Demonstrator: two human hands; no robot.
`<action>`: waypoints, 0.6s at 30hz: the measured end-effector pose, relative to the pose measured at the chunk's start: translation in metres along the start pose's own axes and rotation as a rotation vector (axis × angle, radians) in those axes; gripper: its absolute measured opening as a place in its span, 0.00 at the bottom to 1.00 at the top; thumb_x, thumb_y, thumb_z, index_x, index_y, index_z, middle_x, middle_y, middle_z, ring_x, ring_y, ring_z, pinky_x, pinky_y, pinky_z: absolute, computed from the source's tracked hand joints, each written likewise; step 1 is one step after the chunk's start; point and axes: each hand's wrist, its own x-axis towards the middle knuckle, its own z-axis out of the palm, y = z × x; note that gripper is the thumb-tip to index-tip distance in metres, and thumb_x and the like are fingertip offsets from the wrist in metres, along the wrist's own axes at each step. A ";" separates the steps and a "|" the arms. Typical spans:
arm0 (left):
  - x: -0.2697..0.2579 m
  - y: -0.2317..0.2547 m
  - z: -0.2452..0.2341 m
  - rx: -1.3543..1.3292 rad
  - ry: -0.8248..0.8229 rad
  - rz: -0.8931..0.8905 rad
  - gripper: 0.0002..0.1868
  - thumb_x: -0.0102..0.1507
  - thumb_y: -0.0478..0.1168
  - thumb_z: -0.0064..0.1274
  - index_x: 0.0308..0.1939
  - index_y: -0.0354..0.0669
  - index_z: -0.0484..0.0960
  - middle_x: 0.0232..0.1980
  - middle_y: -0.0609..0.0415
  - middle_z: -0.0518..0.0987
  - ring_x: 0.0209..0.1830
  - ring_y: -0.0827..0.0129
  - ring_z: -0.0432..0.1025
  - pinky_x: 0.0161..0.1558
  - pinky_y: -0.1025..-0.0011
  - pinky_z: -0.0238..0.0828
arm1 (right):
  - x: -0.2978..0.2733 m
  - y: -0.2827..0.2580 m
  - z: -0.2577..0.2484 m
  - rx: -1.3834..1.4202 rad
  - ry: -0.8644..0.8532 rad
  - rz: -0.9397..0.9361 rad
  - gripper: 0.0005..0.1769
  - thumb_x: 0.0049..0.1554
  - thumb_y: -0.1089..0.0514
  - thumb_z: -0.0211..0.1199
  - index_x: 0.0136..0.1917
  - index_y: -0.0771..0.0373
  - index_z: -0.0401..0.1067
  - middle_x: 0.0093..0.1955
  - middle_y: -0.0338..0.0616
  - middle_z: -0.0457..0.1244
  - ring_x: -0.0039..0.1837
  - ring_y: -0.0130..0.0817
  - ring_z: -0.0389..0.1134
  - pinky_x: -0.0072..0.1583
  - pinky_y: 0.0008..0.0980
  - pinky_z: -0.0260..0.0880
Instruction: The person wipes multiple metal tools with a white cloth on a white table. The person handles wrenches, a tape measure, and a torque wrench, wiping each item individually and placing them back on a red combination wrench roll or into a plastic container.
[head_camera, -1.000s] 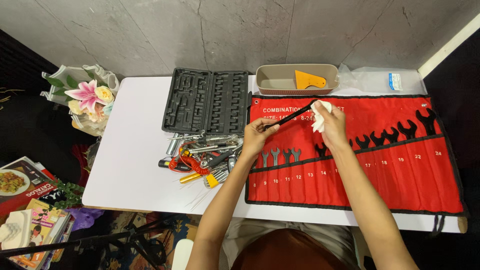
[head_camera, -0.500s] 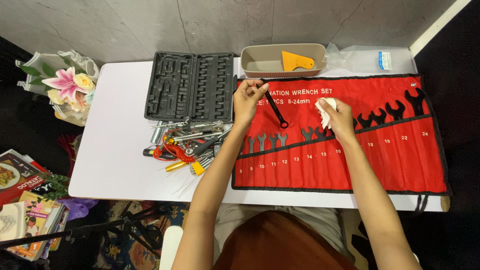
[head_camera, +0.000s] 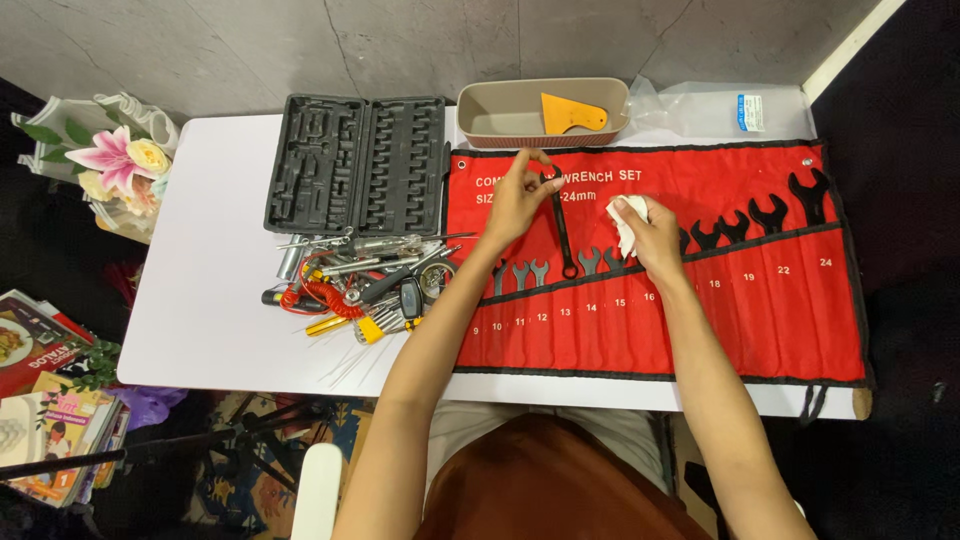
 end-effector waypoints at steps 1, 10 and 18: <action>0.000 0.001 0.001 0.044 0.006 0.012 0.19 0.63 0.40 0.62 0.53 0.40 0.72 0.18 0.62 0.64 0.20 0.79 0.54 0.25 0.74 0.53 | -0.001 -0.002 0.000 -0.009 0.001 0.008 0.15 0.64 0.51 0.63 0.54 0.66 0.77 0.41 0.35 0.68 0.39 0.18 0.64 0.40 0.20 0.63; 0.009 -0.006 0.004 0.110 -0.092 0.042 0.19 0.64 0.42 0.63 0.57 0.43 0.81 0.25 0.60 0.65 0.25 0.77 0.58 0.29 0.72 0.61 | -0.003 -0.004 0.000 0.001 -0.015 -0.010 0.15 0.65 0.51 0.63 0.55 0.66 0.77 0.42 0.35 0.68 0.40 0.18 0.64 0.42 0.20 0.63; -0.004 -0.019 0.009 0.142 -0.145 -0.005 0.19 0.63 0.42 0.63 0.57 0.43 0.82 0.26 0.56 0.67 0.26 0.72 0.62 0.32 0.70 0.64 | -0.003 -0.002 0.000 0.001 -0.021 -0.022 0.15 0.65 0.51 0.63 0.55 0.66 0.77 0.42 0.35 0.67 0.40 0.18 0.64 0.41 0.20 0.62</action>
